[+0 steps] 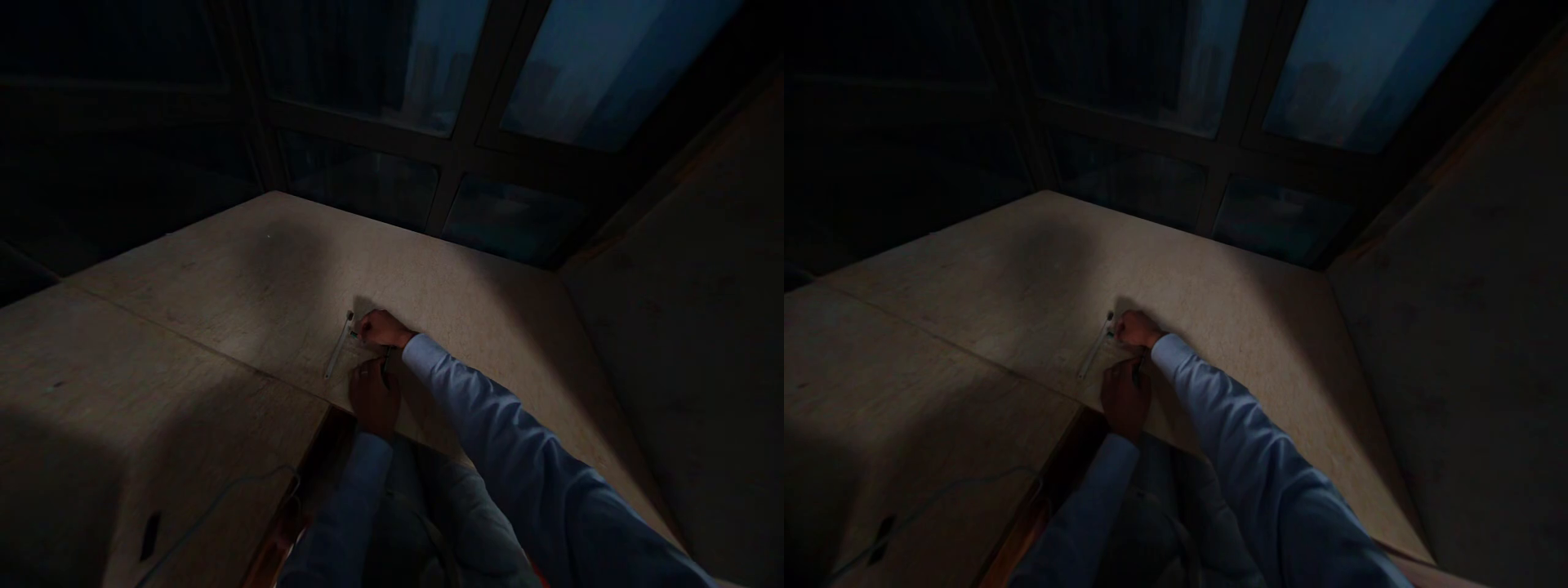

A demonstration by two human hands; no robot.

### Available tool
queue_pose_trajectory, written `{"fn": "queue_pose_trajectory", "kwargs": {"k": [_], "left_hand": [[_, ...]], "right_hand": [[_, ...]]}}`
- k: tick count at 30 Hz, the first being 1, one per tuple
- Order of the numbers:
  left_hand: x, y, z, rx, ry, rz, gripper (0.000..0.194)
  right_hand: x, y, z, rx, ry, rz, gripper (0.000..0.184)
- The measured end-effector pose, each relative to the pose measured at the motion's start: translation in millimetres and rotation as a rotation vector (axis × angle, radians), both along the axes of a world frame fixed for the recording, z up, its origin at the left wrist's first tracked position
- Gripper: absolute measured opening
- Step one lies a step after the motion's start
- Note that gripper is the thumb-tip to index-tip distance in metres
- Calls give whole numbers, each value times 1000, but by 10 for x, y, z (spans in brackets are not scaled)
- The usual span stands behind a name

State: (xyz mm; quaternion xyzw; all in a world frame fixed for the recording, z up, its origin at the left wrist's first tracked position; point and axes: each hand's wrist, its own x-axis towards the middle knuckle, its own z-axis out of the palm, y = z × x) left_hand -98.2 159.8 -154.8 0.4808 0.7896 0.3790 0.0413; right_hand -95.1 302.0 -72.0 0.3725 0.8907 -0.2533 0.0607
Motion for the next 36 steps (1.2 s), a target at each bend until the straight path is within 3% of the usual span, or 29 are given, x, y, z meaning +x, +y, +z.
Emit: {"fn": "queue_pose_trajectory", "kwargs": {"k": [23,36], "left_hand": [[5,-6,-30,38,75,-15,28],[-2,-3,-15,5,31,-2,28]], "right_hand": [[-140,-54,-30,52,-183,17,24],[-77,-44,-170,53,8,-82,12]]}}
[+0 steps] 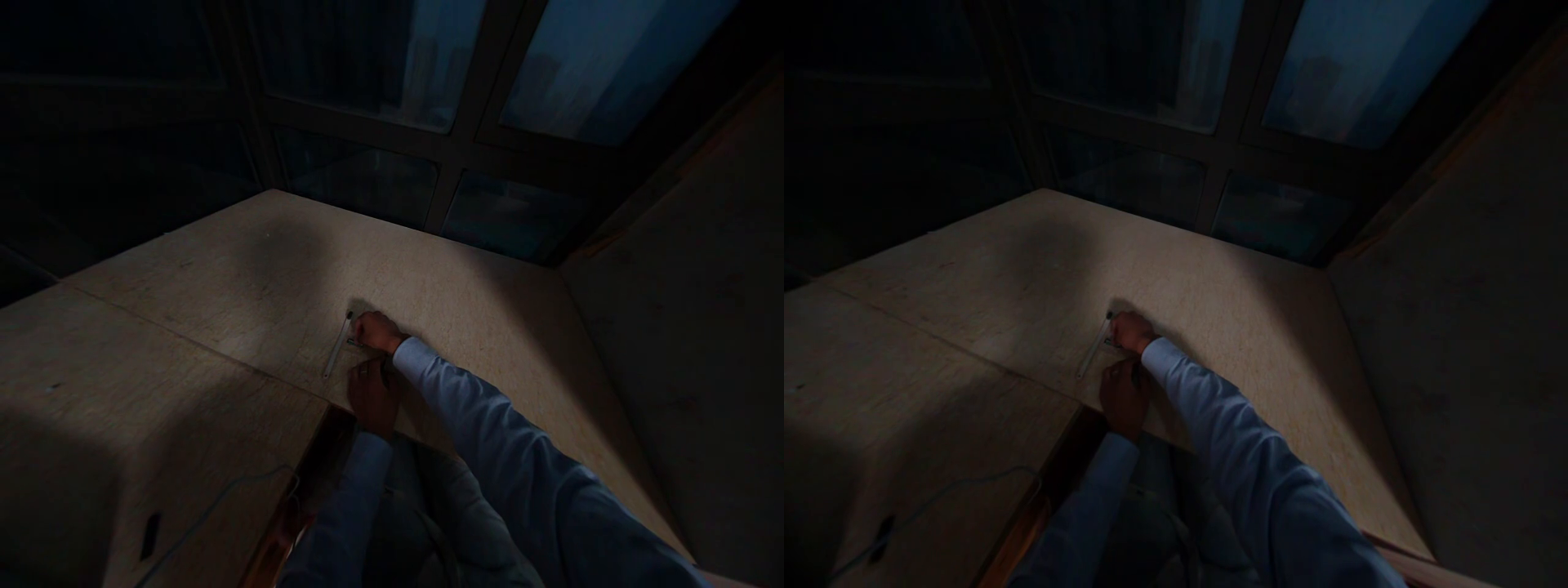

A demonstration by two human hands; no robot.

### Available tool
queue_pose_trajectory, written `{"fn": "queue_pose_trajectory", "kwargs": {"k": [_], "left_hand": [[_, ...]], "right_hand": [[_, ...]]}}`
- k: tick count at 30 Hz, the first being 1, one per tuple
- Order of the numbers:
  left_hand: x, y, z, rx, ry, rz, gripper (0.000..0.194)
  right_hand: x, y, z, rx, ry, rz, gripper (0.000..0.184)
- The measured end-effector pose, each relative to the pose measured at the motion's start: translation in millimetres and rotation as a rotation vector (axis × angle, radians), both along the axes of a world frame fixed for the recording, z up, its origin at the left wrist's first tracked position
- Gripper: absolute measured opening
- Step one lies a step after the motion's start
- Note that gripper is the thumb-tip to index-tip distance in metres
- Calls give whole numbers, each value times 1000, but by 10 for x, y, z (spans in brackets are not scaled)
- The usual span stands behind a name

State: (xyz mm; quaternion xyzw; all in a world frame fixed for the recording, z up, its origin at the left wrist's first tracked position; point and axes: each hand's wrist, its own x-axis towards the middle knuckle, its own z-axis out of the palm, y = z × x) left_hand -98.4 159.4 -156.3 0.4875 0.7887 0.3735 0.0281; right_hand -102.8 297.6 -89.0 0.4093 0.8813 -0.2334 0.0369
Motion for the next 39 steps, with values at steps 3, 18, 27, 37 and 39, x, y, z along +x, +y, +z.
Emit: {"fn": "queue_pose_trajectory", "kwargs": {"k": [3,18,27,37,39], "left_hand": [[0,4,-22,18,4,9,28],[26,26,6,17,-1,11,31],[47,53,-37,54,79,24,31],[119,61,64,-26,1,54,39],[117,67,25,-3,25,55,39]], "right_hand": [[44,-21,-18,-26,69,-7,9],[1605,-447,-288,-39,715,-144,17],[3145,-1016,-490,-69,786,-675,42],[3822,-1395,-455,-24,989,-1045,48],[3814,-1397,-466,-26,983,-1006,48]]}}
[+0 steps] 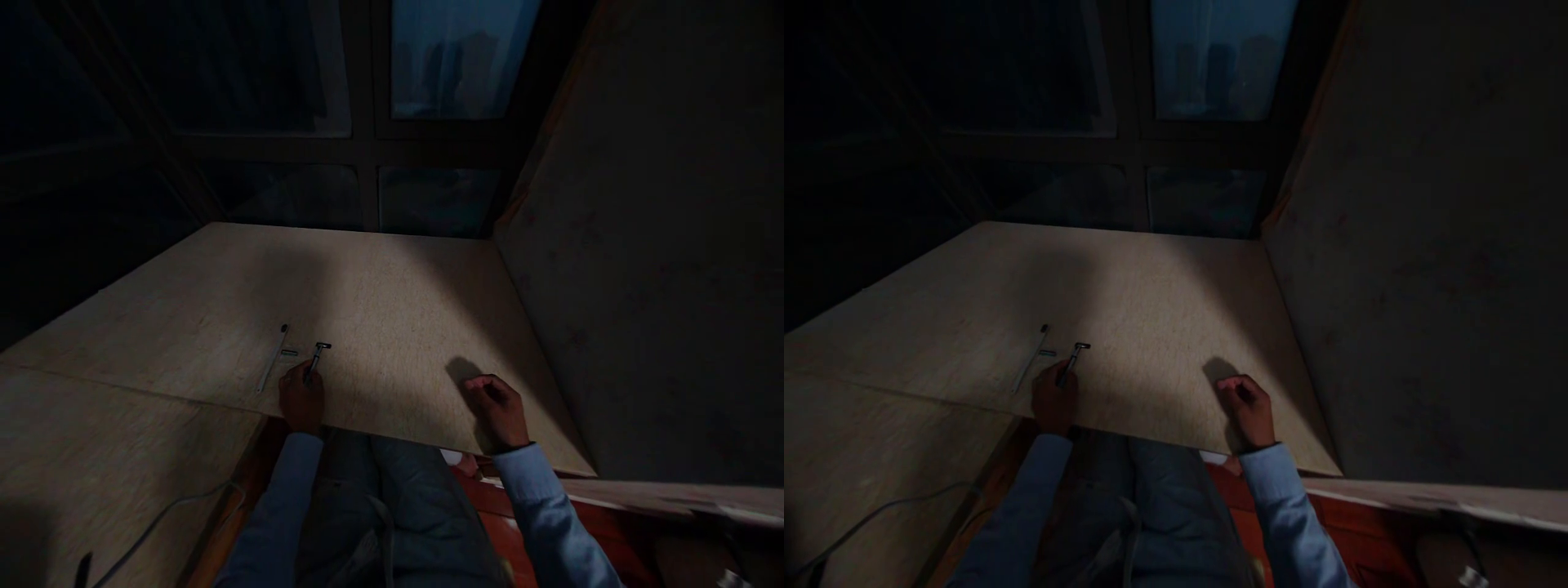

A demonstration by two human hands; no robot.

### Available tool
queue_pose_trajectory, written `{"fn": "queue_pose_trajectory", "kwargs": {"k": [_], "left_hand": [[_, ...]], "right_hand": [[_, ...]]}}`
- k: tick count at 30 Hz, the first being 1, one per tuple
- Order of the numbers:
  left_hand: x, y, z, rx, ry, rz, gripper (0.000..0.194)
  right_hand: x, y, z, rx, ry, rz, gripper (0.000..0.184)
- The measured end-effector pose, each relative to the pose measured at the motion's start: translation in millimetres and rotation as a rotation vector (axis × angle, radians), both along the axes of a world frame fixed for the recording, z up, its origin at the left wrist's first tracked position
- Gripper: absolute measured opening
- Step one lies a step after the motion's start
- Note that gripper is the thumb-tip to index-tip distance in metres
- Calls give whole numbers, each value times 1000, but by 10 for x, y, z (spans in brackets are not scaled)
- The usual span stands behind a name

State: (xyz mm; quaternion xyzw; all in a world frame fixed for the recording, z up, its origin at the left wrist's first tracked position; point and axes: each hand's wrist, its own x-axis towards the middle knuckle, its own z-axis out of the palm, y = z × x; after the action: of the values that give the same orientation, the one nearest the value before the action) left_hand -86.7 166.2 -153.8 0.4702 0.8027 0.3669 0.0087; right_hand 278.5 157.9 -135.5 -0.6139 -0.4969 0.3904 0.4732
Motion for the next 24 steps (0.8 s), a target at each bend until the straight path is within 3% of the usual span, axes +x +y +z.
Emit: {"fn": "queue_pose_trajectory", "kwargs": {"k": [7,10,13,15,18,24], "left_hand": [[-61,93,-69,-13,191,-91,44],[-4,35,-38,76,250,-80,42],[192,-171,-22,216,370,-55,37],[373,-367,-37,265,449,-159,30],[629,-652,-87,332,405,-340,22],[795,-893,-117,226,222,-457,14]], "right_hand": [[23,14,-106,67,-43,63,44],[38,12,-123,88,-39,82,44],[32,-14,-102,84,-16,82,45],[21,-45,-72,74,-4,65,45],[7,-100,-21,54,5,31,45],[-8,-170,51,19,-12,-2,46]]}}
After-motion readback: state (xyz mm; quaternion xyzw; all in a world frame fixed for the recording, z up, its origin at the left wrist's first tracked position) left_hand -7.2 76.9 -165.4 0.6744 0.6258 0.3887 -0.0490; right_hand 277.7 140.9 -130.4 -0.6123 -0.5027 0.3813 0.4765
